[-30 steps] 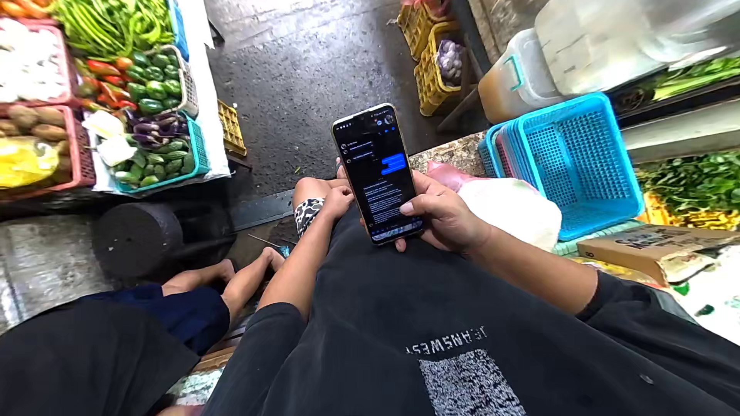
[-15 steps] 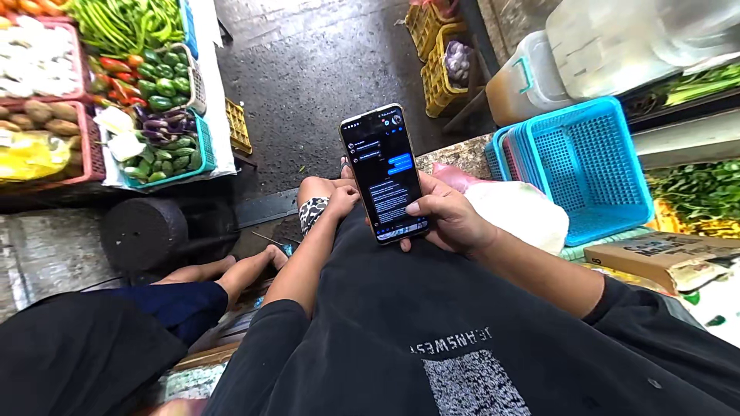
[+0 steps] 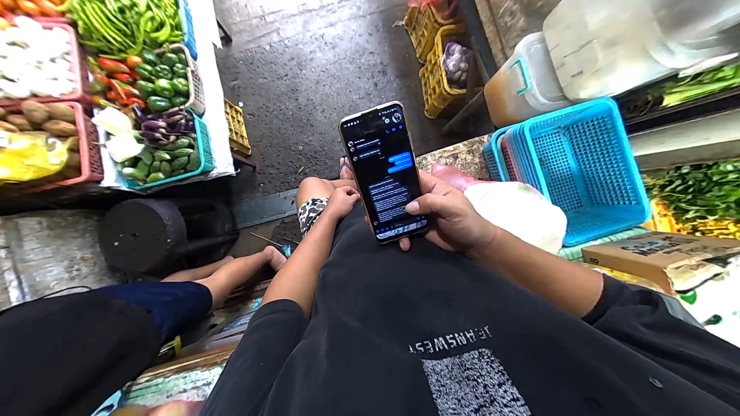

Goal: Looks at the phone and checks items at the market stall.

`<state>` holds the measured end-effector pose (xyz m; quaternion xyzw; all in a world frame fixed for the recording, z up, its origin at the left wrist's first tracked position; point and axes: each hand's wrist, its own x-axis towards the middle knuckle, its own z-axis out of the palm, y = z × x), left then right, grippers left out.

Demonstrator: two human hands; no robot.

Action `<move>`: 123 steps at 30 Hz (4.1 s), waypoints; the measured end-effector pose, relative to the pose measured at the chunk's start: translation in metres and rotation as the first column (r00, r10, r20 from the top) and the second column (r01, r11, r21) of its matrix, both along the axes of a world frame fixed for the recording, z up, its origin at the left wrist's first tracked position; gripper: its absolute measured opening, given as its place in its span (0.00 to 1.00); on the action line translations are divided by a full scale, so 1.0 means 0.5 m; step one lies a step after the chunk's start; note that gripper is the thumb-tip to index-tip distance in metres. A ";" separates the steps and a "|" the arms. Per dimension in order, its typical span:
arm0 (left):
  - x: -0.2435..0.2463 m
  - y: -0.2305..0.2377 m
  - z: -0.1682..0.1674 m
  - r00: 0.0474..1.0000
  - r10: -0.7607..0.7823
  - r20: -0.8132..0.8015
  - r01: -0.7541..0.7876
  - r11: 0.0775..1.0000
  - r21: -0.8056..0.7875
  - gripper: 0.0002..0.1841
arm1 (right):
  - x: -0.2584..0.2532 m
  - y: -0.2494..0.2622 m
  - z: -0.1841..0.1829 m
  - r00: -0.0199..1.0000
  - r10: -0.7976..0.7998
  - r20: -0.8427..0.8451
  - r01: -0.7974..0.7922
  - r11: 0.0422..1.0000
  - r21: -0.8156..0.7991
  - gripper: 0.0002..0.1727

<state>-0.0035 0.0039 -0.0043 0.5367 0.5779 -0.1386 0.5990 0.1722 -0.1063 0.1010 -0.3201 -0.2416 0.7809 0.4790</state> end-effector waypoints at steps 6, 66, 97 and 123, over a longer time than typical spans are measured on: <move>-0.033 -0.007 -0.102 0.984 -0.143 0.108 0.125 0.980 0.158 0.14 | 0.000 -0.001 -0.005 1.000 -0.001 -0.013 0.001 1.000 -0.003 0.26; -0.006 -0.004 0.006 0.998 -0.013 0.066 0.010 0.999 0.053 0.16 | 0.002 0.004 -0.009 0.999 0.008 -0.041 -0.008 1.000 -0.011 0.25; 0.002 -0.003 0.017 1.000 -0.017 0.024 0.016 0.999 0.032 0.16 | 0.002 0.003 -0.010 0.999 0.000 -0.032 0.000 1.000 -0.024 0.27; -0.044 -0.016 -0.306 0.988 -0.036 0.150 -0.003 0.967 0.256 0.14 | 0.007 0.002 -0.019 0.999 -0.008 -0.052 0.007 1.000 -0.012 0.26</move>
